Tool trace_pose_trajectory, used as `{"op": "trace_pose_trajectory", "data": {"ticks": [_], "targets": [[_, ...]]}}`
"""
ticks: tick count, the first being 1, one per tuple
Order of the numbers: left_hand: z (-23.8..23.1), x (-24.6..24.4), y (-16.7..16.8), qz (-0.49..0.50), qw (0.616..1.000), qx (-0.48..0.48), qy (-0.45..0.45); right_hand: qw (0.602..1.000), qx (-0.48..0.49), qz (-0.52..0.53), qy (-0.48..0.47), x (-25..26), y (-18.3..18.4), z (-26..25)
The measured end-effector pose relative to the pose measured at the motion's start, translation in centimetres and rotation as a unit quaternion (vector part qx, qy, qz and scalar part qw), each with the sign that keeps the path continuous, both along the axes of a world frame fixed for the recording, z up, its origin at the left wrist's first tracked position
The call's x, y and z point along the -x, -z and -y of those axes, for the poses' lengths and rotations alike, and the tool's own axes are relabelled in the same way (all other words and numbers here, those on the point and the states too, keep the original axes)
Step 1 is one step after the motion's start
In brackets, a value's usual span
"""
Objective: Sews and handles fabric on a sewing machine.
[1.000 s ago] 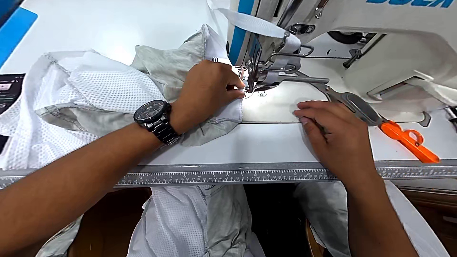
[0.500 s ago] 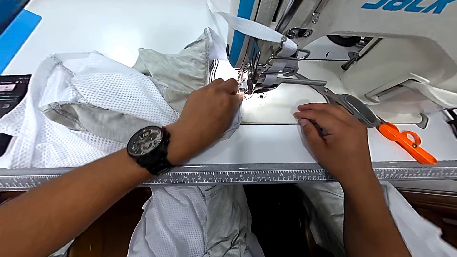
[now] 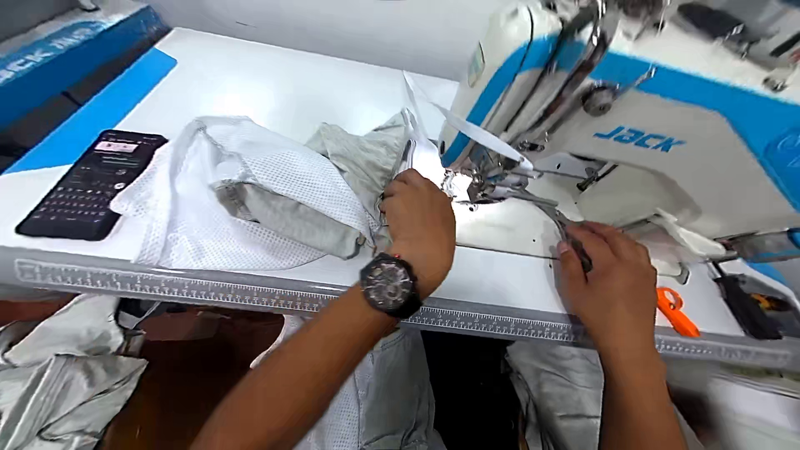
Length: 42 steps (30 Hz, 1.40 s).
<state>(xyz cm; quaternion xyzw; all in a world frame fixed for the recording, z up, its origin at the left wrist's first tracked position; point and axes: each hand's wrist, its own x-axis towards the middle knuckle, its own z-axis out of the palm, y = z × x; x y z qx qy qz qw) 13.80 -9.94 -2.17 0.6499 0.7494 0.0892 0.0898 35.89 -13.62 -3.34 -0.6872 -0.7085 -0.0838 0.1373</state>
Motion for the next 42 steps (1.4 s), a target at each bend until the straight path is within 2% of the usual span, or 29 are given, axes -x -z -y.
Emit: {"op": "trace_pose_trajectory", "data": {"ticks": [1,2,5,6,8,9,11,13,15,18,20,21,22,23,25,27,29,31,34,37,39,41,42], "targets": [[-0.6,0.0,0.7,0.012,0.999,-0.011,-0.036,0.993,-0.067,-0.03,-0.09,-1.8,2.0,-0.2],[-1.1,0.3,1.2,0.026,0.998,-0.024,-0.06,0.987,-0.049,-0.051,-0.142,-2.1,2.1,0.1],[-1.5,3.2,2.2,0.121,0.99,-0.069,-0.032,0.956,0.15,-0.055,-0.245,0.1,-0.6,2.6],[-1.3,4.9,2.5,0.161,0.984,-0.08,0.009,0.932,0.221,-0.034,-0.286,1.1,-2.2,3.7],[-1.0,9.8,3.5,0.197,0.968,-0.089,0.129,0.879,0.293,0.009,-0.376,3.3,-5.2,5.4],[-0.8,12.8,3.7,0.193,0.956,-0.087,0.205,0.864,0.288,0.025,-0.412,4.4,-6.4,6.0],[0.0,18.4,2.8,0.176,0.915,-0.073,0.356,0.871,0.202,0.062,-0.444,7.5,-7.7,5.9],[1.9,21.6,0.0,0.124,0.889,-0.021,0.44,0.875,0.114,0.083,-0.462,12.4,-8.2,3.6],[3.7,22.4,-3.4,0.008,0.875,0.012,0.484,0.842,0.113,0.067,-0.523,18.3,-8.4,-0.6],[5.8,22.2,-6.7,-0.167,0.863,0.04,0.475,0.737,0.25,0.045,-0.626,24.8,-7.0,-6.2],[7.0,22.9,-7.8,-0.209,0.869,0.047,0.445,0.708,0.315,0.06,-0.629,26.3,-5.7,-6.6],[7.7,23.7,-7.5,-0.211,0.876,0.012,0.434,0.713,0.298,0.054,-0.633,26.1,-4.9,-5.9],[8.5,24.7,-6.4,-0.204,0.88,-0.062,0.425,0.73,0.241,0.034,-0.639,25.5,-4.0,-4.9],[9.3,25.6,-5.0,-0.187,0.888,-0.123,0.402,0.755,0.157,0.011,-0.636,24.6,-3.1,-3.9],[10.8,26.3,-1.7,-0.142,0.906,-0.213,0.337,0.804,-0.079,-0.031,-0.589,23.0,-1.3,-1.9],[11.7,25.9,1.6,-0.113,0.887,-0.344,0.286,0.815,-0.259,-0.069,-0.513,22.0,0.3,-0.7],[12.0,24.8,3.6,-0.089,0.84,-0.475,0.245,0.804,-0.34,-0.112,-0.474,21.4,1.6,-0.3],[11.9,23.7,4.2,-0.046,0.804,-0.538,0.247,0.793,-0.366,-0.132,-0.468,20.8,2.5,-0.4],[11.4,22.7,4.3,0.054,0.784,-0.547,0.289,0.783,-0.372,-0.155,-0.474,20.0,2.6,-1.1],[10.8,22.5,4.7,0.176,0.789,-0.496,0.317,0.79,-0.361,-0.137,-0.476,19.6,1.7,-1.1],[10.6,23.0,4.5,0.236,0.803,-0.478,0.267,0.815,-0.309,-0.133,-0.472,20.7,1.4,-0.3],[10.3,24.8,1.9,0.19,0.828,-0.496,0.183,0.83,-0.212,-0.21,-0.47,24.4,1.0,1.5],[9.7,26.3,-0.8,0.13,0.837,-0.508,0.154,0.818,-0.16,-0.287,-0.473,27.0,-0.1,2.5]]}}
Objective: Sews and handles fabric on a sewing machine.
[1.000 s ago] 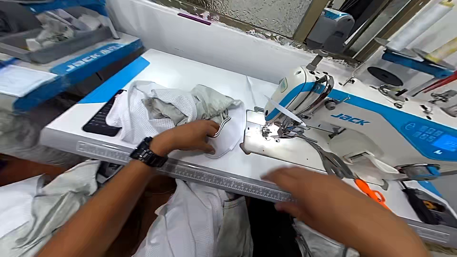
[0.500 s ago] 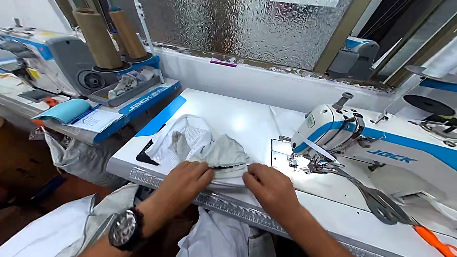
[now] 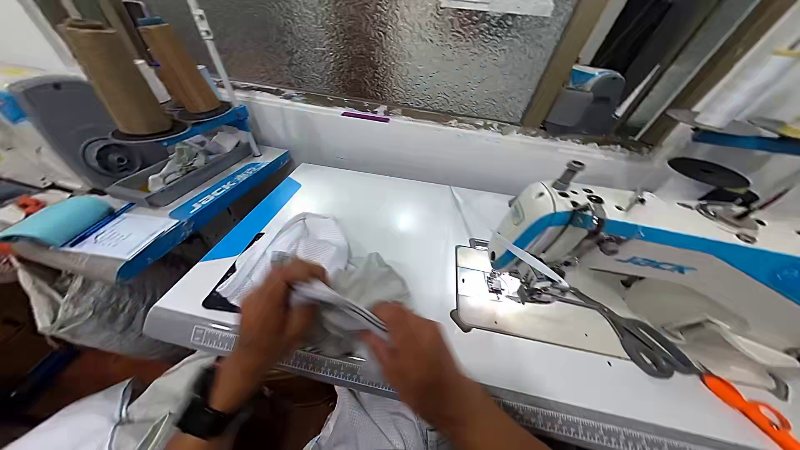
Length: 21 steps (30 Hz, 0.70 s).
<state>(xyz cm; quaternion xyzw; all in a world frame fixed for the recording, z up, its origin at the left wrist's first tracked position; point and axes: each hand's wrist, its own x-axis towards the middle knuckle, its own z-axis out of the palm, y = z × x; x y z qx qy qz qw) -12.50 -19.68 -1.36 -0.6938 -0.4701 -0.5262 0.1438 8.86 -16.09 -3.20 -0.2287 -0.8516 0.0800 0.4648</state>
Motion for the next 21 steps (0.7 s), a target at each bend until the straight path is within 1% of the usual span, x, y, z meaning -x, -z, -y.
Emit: {"op": "trace_pose_trajectory", "data": {"ticks": [1,2,3,4,5,6,7,8,10,11,12,13,14,15,17,19,20,21], "targets": [[-1.1,1.6,-3.6,-0.05,0.998,-0.011,-0.042,0.996,0.053,-0.06,-0.027,2.6,-1.8,0.7],[-2.6,3.2,-7.5,-0.107,0.992,0.001,-0.062,0.989,0.072,-0.127,-0.039,4.8,-3.9,0.9],[-4.9,4.6,-11.1,-0.161,0.985,0.022,-0.06,0.978,0.075,-0.189,-0.039,6.2,-5.9,0.6],[-7.9,4.7,-14.3,-0.204,0.978,0.031,-0.03,0.967,0.089,-0.237,-0.027,6.8,-7.4,-0.2],[-11.0,3.6,-16.3,-0.244,0.968,0.055,0.01,0.956,0.117,-0.271,-0.003,6.4,-7.9,-1.0],[-13.4,0.9,-16.7,-0.277,0.953,0.105,0.064,0.945,0.167,-0.278,0.033,5.0,-7.2,-1.3],[-15.1,-1.9,-15.4,-0.305,0.928,0.179,0.116,0.936,0.228,-0.259,0.077,2.9,-5.6,-1.2],[-16.7,-4.2,-12.3,-0.325,0.899,0.249,0.158,0.926,0.278,-0.226,0.121,0.5,-3.4,-0.9],[-19.1,-7.8,-4.2,-0.316,0.848,0.362,0.223,0.91,0.34,-0.143,0.19,-3.7,1.5,-0.9],[-19.3,-9.4,-0.7,-0.297,0.834,0.405,0.23,0.902,0.362,-0.106,0.209,-5.4,3.3,-0.6],[-19.1,-11.0,1.6,-0.276,0.826,0.444,0.211,0.892,0.389,-0.07,0.221,-7.1,4.1,-0.4],[-18.8,-12.6,2.6,-0.255,0.823,0.475,0.177,0.88,0.411,-0.028,0.236,-8.6,4.1,-0.5],[-18.6,-14.1,2.8,-0.231,0.822,0.502,0.139,0.868,0.428,0.012,0.253,-9.9,3.6,-0.8],[-18.8,-15.4,3.0,-0.212,0.826,0.509,0.115,0.863,0.427,0.042,0.268,-11.1,3.2,-1.4],[-20.5,-17.6,2.4,-0.21,0.843,0.486,0.1,0.853,0.425,0.085,0.291,-13.0,2.2,-3.7],[-21.9,-19.4,2.6,-0.224,0.861,0.446,0.1,0.835,0.44,0.097,0.316,-14.4,1.9,-5.6],[-22.1,-20.2,2.9,-0.212,0.869,0.436,0.098,0.828,0.444,0.084,0.333,-15.0,1.9,-6.0],[-21.5,-21.0,3.0,-0.177,0.878,0.433,0.103,0.821,0.448,0.066,0.348,-15.5,1.9,-6.2]]}}
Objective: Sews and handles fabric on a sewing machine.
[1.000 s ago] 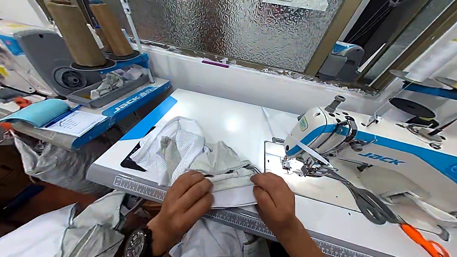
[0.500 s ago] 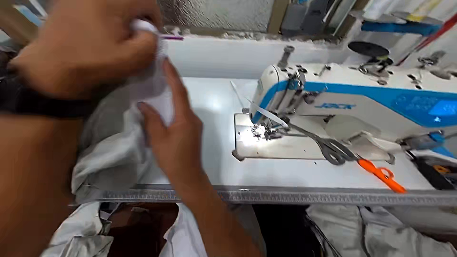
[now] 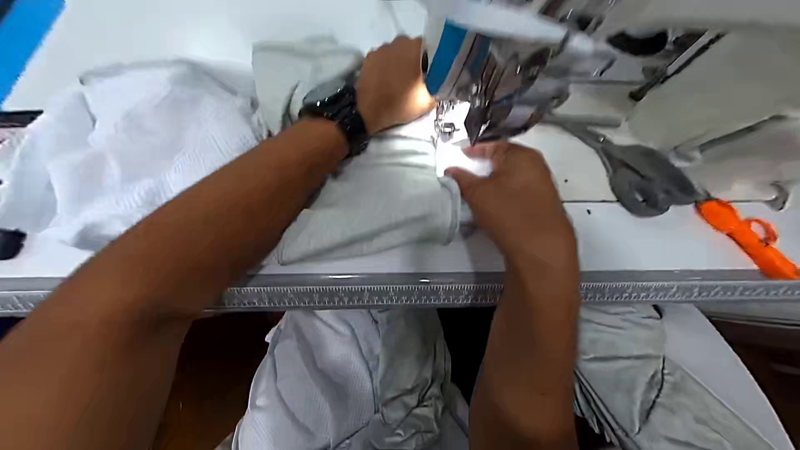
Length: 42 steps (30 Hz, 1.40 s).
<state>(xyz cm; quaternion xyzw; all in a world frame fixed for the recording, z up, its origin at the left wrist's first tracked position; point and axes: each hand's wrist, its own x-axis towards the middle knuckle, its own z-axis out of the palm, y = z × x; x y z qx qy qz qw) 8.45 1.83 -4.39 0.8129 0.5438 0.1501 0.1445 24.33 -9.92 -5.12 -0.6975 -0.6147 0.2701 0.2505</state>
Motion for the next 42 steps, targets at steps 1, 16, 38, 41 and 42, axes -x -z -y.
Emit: {"op": "trace_pose_trajectory", "data": {"ticks": [1,16,38,41,42], "targets": [[0.6,-0.4,0.2,0.038,0.999,-0.011,0.0,1.0,0.0,-0.008,0.018,-0.2,0.1,0.0],[4.8,3.5,0.4,-0.04,0.99,-0.055,0.124,0.995,-0.077,-0.014,-0.067,-1.3,0.7,0.5],[2.5,3.3,1.7,-0.057,0.985,-0.088,0.141,0.996,-0.066,-0.009,-0.055,-1.4,0.6,-1.4],[1.9,3.4,2.0,-0.051,0.985,-0.093,0.138,0.996,-0.062,-0.019,-0.06,-1.6,0.7,-1.5],[1.9,3.4,2.0,-0.052,0.985,-0.093,0.137,0.996,-0.062,-0.02,-0.062,-1.7,0.7,-1.6]]}}
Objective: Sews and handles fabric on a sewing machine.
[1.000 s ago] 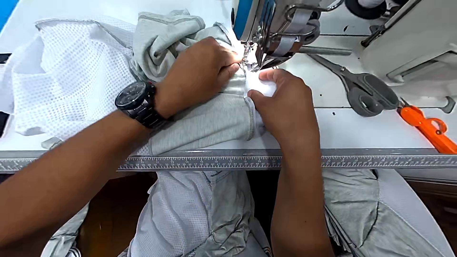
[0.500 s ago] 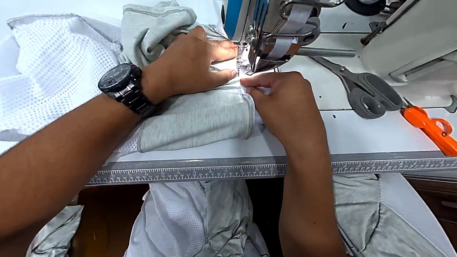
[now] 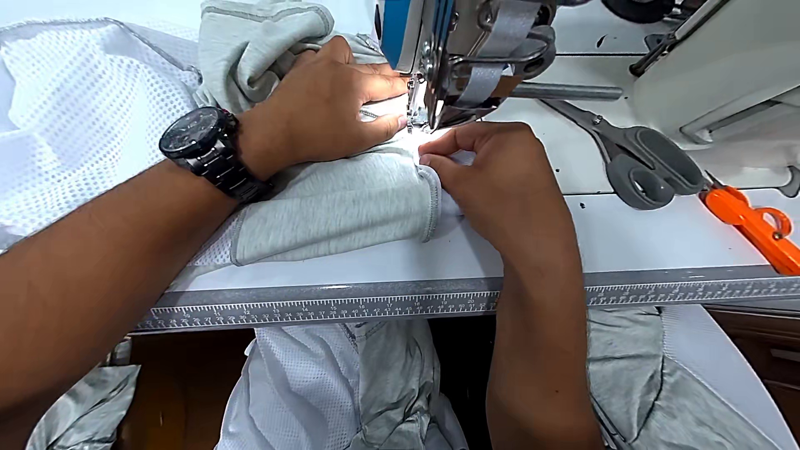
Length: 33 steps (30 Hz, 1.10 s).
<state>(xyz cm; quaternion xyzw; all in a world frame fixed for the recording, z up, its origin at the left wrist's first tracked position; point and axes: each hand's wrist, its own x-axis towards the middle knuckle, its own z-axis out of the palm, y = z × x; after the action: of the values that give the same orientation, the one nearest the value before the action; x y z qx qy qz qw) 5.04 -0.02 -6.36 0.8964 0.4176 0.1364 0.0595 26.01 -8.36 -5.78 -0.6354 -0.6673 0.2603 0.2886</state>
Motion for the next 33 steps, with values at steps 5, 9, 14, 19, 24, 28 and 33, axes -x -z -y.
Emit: {"op": "trace_pose_trajectory", "data": {"ticks": [5,9,14,19,24,28,33], "targets": [[0.2,-0.1,-0.2,0.002,1.0,-0.009,-0.005,1.0,-0.005,-0.008,0.017,0.2,0.0,0.0],[-0.4,-0.3,-0.1,0.0,1.0,-0.007,-0.014,1.0,0.003,-0.001,0.024,0.3,-0.2,-0.2],[7.5,-1.5,-5.3,0.03,0.996,-0.029,-0.082,0.974,0.077,-0.201,-0.078,-1.5,-0.5,0.2],[18.2,-6.7,-1.6,0.19,0.946,0.079,-0.25,0.796,0.22,-0.562,-0.053,-1.1,-0.4,2.0],[9.7,-5.0,-1.0,0.244,0.922,-0.093,-0.287,0.695,0.216,-0.685,0.028,1.3,-0.6,4.1],[7.0,3.0,-4.4,0.327,0.942,0.063,0.045,0.716,0.174,-0.675,-0.036,1.7,0.1,5.0],[18.1,5.9,-9.9,-0.021,0.965,0.246,-0.088,0.987,-0.076,-0.042,-0.138,3.2,0.3,5.4]]}}
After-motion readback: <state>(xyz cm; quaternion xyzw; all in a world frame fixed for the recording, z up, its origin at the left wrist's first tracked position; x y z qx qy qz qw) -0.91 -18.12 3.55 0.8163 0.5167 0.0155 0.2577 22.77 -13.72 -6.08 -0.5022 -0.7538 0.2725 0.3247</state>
